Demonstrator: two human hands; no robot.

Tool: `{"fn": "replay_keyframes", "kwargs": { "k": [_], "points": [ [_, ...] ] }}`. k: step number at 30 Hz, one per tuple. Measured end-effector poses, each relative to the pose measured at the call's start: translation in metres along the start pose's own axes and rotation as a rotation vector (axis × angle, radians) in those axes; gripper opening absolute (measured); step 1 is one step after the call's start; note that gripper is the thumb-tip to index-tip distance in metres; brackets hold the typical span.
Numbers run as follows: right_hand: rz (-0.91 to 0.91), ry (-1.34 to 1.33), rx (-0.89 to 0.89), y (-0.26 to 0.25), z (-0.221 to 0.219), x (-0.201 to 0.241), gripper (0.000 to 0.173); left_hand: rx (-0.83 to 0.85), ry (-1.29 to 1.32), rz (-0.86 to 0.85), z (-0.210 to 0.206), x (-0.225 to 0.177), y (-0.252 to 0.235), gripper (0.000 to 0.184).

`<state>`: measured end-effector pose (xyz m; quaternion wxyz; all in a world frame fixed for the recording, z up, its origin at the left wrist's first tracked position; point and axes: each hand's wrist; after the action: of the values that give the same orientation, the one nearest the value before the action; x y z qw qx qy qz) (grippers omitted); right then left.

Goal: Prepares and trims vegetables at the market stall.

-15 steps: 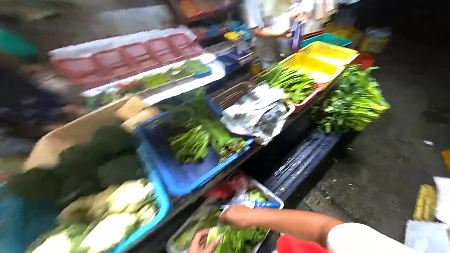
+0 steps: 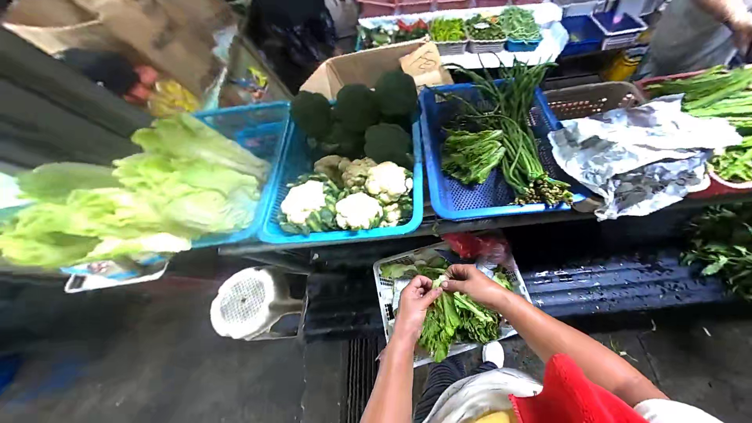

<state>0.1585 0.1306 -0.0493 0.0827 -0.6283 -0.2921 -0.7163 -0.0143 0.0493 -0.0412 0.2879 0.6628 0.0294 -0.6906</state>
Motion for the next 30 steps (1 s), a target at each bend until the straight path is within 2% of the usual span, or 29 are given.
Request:
{"fn": "replay_keyframes", "kwargs": {
  "k": [3,8,11,13,16,18,22,26,28,30],
  "points": [
    [-0.016,-0.044,0.029,-0.004,0.001,0.0,0.016,0.006,0.101,0.067,0.013,0.0,-0.002,0.007],
    [-0.096,-0.208,0.023,-0.012,-0.001,-0.008,0.014,-0.023,0.172,0.12,0.025,-0.004,-0.005,0.005],
    [-0.118,-0.332,0.009,-0.012,-0.001,-0.005,0.014,-0.11,0.304,0.112,0.038,-0.005,-0.009,0.009],
    [-0.088,-0.319,0.002,-0.011,0.002,0.007,0.013,-0.221,0.364,0.091,0.055,-0.001,-0.014,0.015],
    [-0.005,-0.276,0.002,-0.012,0.018,0.041,0.014,-0.38,0.286,0.081,0.086,0.017,-0.025,0.015],
    [0.068,-0.352,-0.032,-0.018,0.032,0.059,0.019,-0.425,0.167,0.1,0.104,0.033,-0.027,0.015],
    [0.199,-0.678,-0.034,-0.043,0.058,0.089,0.02,-0.416,0.037,0.186,0.124,0.067,-0.02,0.022],
    [0.219,-0.836,-0.081,-0.061,0.073,0.109,0.024,-0.385,0.02,0.28,0.119,0.085,-0.012,0.019],
    [0.194,-0.833,-0.176,-0.071,0.079,0.116,0.028,-0.344,-0.011,0.298,0.114,0.088,-0.01,0.019],
    [0.148,-0.796,-0.359,-0.084,0.086,0.13,0.032,-0.295,-0.071,0.293,0.109,0.085,-0.011,0.02]
  ]
}}
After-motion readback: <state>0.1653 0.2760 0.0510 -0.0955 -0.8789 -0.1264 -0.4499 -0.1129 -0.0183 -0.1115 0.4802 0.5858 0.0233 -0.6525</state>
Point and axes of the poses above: each hand's wrist, its own y-axis away from the middle knuckle, its own z-axis out of the back of the hand, x = y × z, and after that the axes turned 14 degrees about -x, right-handed
